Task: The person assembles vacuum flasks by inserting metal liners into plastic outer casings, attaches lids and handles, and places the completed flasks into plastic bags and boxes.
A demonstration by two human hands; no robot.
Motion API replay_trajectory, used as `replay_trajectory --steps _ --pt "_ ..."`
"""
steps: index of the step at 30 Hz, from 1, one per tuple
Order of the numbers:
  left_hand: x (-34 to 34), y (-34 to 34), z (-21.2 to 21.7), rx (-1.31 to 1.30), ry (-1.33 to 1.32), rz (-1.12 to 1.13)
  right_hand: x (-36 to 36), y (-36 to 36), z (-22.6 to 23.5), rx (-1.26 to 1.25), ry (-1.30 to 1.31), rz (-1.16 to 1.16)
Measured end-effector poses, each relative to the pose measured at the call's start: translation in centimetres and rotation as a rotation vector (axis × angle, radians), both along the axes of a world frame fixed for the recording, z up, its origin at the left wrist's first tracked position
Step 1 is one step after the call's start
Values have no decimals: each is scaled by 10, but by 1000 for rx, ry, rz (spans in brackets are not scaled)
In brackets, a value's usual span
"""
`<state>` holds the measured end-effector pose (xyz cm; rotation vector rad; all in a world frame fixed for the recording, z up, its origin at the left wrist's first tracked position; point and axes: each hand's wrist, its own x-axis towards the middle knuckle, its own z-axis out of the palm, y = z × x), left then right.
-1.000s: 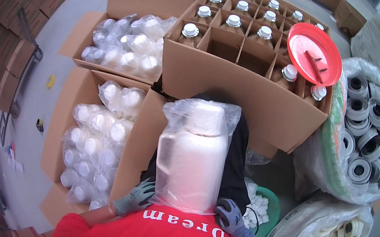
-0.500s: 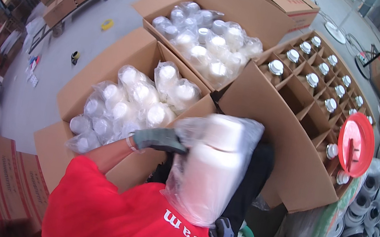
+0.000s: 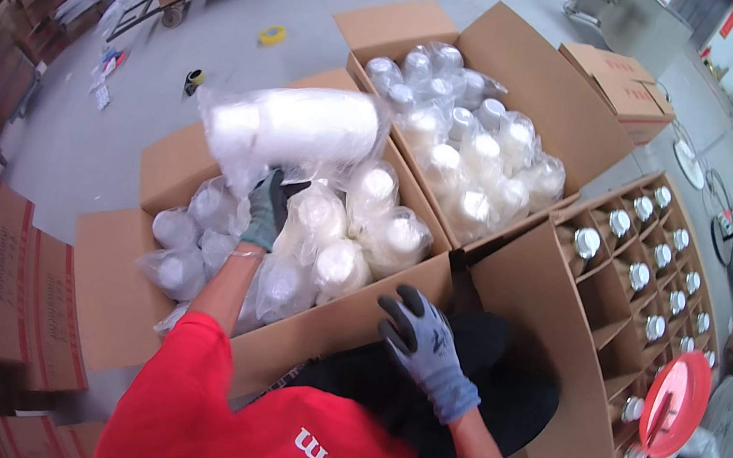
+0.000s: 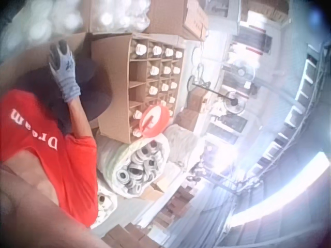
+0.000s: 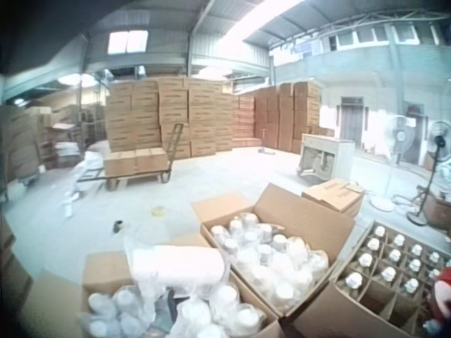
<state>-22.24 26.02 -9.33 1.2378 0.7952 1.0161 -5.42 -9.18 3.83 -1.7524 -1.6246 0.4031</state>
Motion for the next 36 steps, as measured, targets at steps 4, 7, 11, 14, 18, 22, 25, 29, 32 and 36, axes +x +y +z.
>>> replay_trajectory --steps 4,7,11,14,18,22,25,29,32,36 --pt "82 24 -37 96 36 290 21 -22 -30 -101 -237 20" --pt "111 26 -56 -89 -18 250 16 -8 -37 -181 -301 68" --pt "42 65 -66 -189 560 -202 1 23 -39 -147 -382 147" --pt "51 -51 -9 277 443 -193 19 23 -37 -113 -376 62" --pt "-107 -198 19 37 384 -470 48 64 -57 -297 -302 83" --pt "-351 -280 -118 -432 -350 -80 82 92 -90 -557 -257 55" --pt "-399 -246 -70 -967 -105 1083 83 83 -97 -880 -227 111" --pt "-414 -218 -20 -89 -218 931 47 81 -80 -747 -113 173" --pt "-329 -240 -11 296 566 514 81 81 -99 -807 -55 44" --pt "-272 -235 -37 649 1396 347 137 78 -136 -633 -172 -120"
